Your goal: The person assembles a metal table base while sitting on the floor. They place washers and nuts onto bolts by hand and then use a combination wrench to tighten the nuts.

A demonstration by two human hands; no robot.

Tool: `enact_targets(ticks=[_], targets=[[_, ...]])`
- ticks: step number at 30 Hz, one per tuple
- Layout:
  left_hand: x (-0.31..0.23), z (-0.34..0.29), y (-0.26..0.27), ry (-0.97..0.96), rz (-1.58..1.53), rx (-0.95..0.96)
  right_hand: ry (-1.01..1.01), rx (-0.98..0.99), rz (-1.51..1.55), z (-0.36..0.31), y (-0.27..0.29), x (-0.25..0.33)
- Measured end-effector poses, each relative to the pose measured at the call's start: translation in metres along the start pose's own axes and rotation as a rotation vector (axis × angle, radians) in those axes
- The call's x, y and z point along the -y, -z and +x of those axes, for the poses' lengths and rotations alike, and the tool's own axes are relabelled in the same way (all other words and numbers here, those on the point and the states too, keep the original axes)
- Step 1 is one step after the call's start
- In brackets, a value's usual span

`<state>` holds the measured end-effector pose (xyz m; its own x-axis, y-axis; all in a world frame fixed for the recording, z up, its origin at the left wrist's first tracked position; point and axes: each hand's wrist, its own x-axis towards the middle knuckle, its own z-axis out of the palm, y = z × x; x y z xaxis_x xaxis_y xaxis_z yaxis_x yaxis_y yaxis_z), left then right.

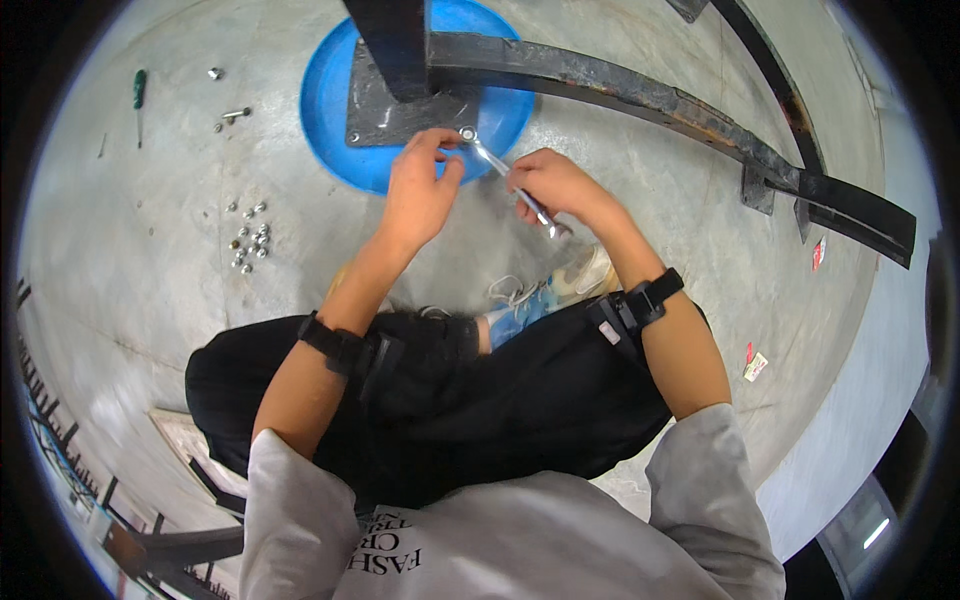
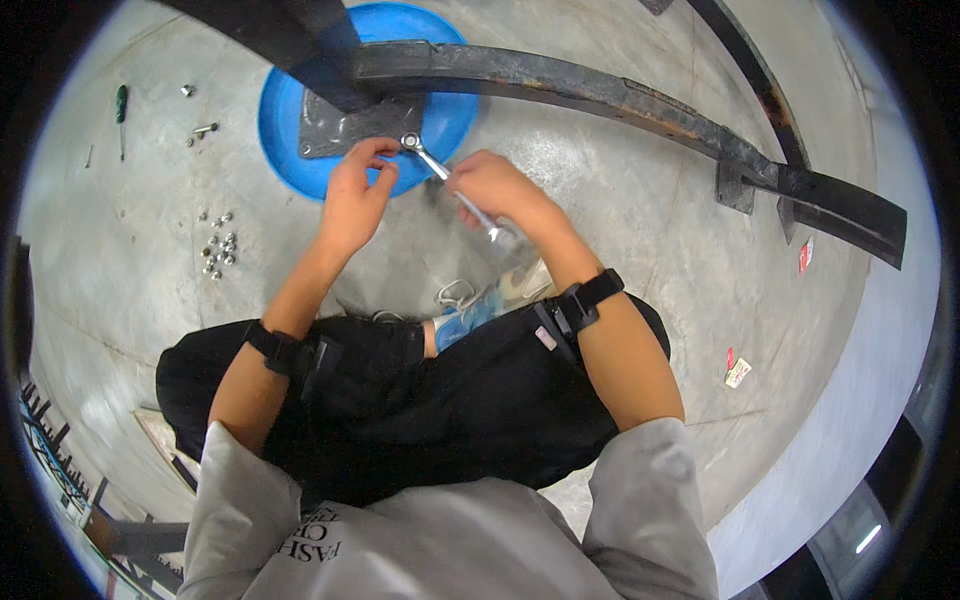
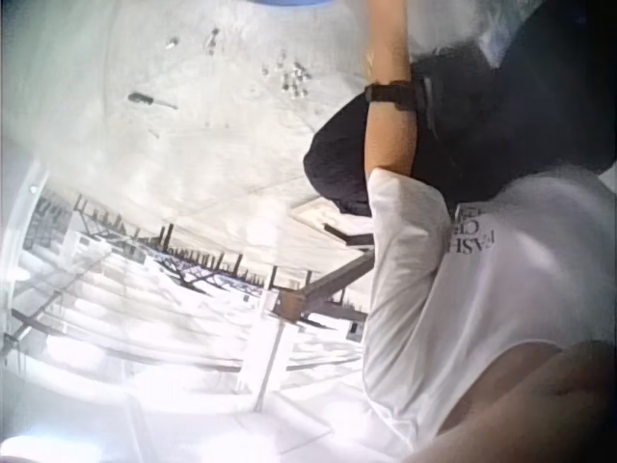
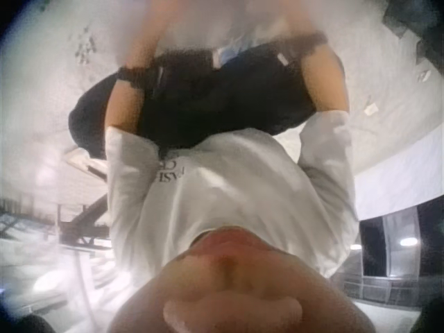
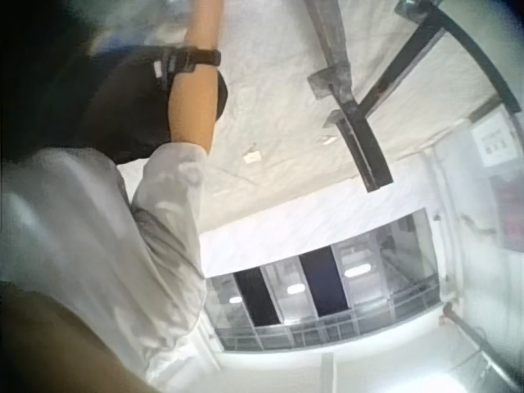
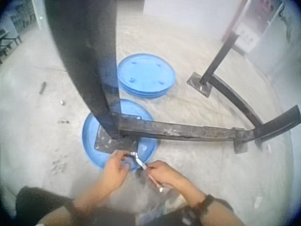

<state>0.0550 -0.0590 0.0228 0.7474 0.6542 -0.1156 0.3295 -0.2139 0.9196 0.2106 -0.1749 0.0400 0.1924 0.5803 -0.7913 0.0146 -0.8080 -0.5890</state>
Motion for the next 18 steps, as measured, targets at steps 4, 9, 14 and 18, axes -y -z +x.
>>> enact_targets(ticks=[4, 9, 14, 18], targets=[[0.011, 0.007, -0.01, -0.216, 0.252, -0.083, -0.098, 0.126, 0.01, 0.008, -0.003, 0.004], [0.008, 0.01, -0.008, -0.225, 0.439, 0.023, -0.152, 0.207, 0.035, 0.001, 0.025, 0.015], [0.012, 0.011, -0.008, -0.209, 0.373, 0.021, 0.121, -0.289, -0.48, 0.013, 0.032, 0.009], [0.014, 0.015, -0.007, -0.175, 0.255, 0.022, 0.372, -0.517, -0.709, 0.013, 0.035, 0.009]])
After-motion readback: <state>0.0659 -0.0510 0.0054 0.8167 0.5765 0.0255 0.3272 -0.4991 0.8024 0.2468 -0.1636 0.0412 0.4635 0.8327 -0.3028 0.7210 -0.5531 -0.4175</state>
